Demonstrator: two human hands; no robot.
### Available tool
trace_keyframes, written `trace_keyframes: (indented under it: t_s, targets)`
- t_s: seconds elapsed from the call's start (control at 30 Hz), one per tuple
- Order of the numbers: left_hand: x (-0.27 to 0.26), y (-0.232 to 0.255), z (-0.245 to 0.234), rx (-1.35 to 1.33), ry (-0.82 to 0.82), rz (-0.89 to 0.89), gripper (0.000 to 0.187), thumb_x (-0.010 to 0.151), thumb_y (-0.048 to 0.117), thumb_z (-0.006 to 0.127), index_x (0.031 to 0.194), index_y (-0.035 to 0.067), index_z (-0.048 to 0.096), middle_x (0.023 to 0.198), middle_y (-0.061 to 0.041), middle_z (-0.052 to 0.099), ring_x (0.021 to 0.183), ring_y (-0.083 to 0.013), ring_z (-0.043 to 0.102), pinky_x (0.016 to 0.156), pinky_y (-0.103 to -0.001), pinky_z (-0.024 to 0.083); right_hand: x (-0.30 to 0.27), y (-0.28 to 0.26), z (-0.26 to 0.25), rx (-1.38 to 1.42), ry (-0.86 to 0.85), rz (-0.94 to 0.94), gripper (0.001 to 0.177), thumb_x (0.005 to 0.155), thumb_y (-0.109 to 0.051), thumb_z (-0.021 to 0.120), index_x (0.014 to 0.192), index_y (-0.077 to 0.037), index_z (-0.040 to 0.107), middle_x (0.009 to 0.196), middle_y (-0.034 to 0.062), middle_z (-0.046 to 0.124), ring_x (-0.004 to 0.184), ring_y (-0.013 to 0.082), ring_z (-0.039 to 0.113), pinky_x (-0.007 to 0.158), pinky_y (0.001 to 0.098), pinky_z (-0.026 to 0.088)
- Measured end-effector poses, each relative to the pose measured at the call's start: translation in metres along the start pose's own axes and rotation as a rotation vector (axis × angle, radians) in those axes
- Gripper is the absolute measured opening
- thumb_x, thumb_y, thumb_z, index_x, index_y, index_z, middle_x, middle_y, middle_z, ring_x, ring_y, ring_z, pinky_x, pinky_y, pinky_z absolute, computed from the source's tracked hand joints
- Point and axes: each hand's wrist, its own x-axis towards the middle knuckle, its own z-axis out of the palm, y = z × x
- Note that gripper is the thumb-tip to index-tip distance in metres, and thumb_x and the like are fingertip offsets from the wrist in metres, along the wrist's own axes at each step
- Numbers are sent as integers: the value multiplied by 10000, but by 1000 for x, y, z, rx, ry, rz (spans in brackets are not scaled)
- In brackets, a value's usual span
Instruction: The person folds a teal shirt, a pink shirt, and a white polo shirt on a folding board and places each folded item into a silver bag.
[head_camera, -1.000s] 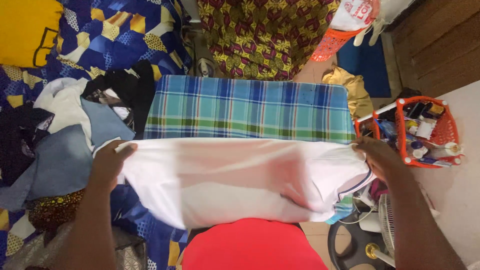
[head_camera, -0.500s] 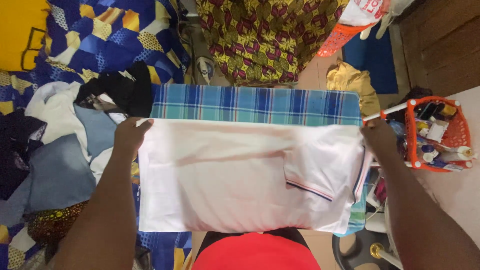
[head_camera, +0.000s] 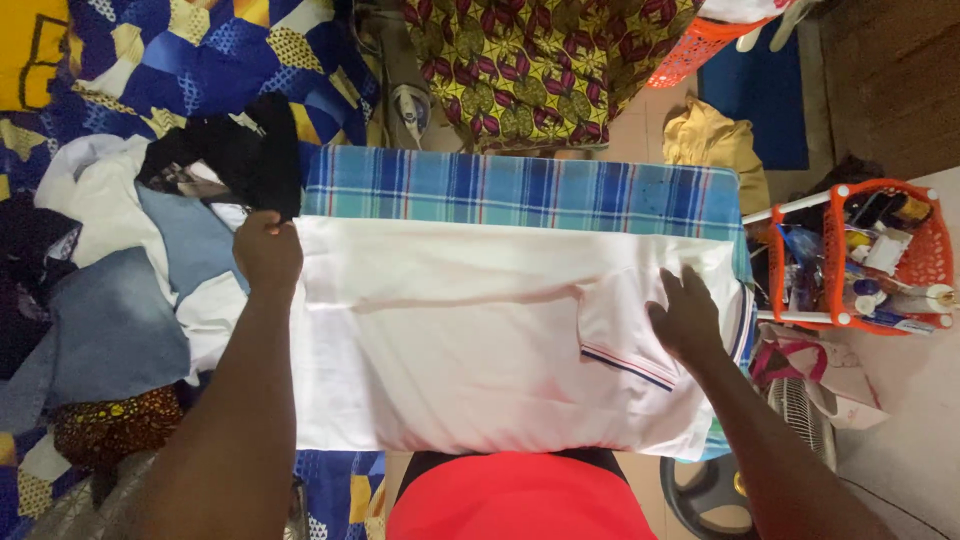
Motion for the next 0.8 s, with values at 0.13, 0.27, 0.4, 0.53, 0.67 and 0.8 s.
trace_keyframes:
  t_s: [0.13, 0.27, 0.4, 0.53, 0.67, 0.8]
  targets:
    - [-13, 10, -15, 74, -109, -202, 255, 981, 255, 709, 1043, 9, 741, 993, -203, 733, 924, -386, 696, 797, -458, 543, 3, 2, -2, 67, -63, 55, 692, 874, -321, 673, 1499, -88, 490, 1579, 300, 368, 1467, 450, 350, 1185, 500, 319]
    - [-44, 33, -38, 192, -792, -538, 562, 876, 486, 789, 885, -74, 736, 825, -232, 738, 742, -343, 707, 713, -443, 532, 3, 2, -5, 87, -108, 81, 689, 887, -318, 662, 1511, -91, 480, 1595, 309, 338, 1473, 458, 325, 1178, 506, 315]
    - [-37, 43, -47, -57, -739, -541, 355, 725, 283, 842, 867, -8, 697, 794, -160, 688, 688, -256, 633, 587, -434, 496, 10, 0, -7, 104, -127, 109, 687, 882, -327, 660, 1509, -108, 483, 1594, 306, 339, 1470, 453, 330, 1177, 505, 318]
    - [-24, 37, -35, -573, -715, -591, 305, 638, 267, 843, 836, 64, 730, 790, -71, 733, 696, -174, 674, 619, -343, 522, 11, 8, -4, 77, -180, 117, 686, 876, -339, 665, 1502, -118, 490, 1598, 301, 333, 1455, 450, 349, 1180, 493, 328]
    - [-9, 32, -27, -250, -669, -818, 617, 928, 524, 831, 884, -59, 631, 748, -144, 550, 640, -257, 518, 569, -439, 439, 12, 11, -2, 87, -143, 82, 682, 869, -316, 662, 1496, -101, 502, 1593, 297, 344, 1452, 447, 367, 1176, 490, 338]
    - [1, 37, -19, -373, -487, -507, 284, 908, 245, 794, 945, -24, 708, 792, -97, 639, 684, -181, 543, 612, -388, 435, 10, 17, -2, 113, -166, 97, 676, 867, -290, 674, 1485, -82, 495, 1599, 267, 340, 1480, 417, 341, 1175, 484, 324]
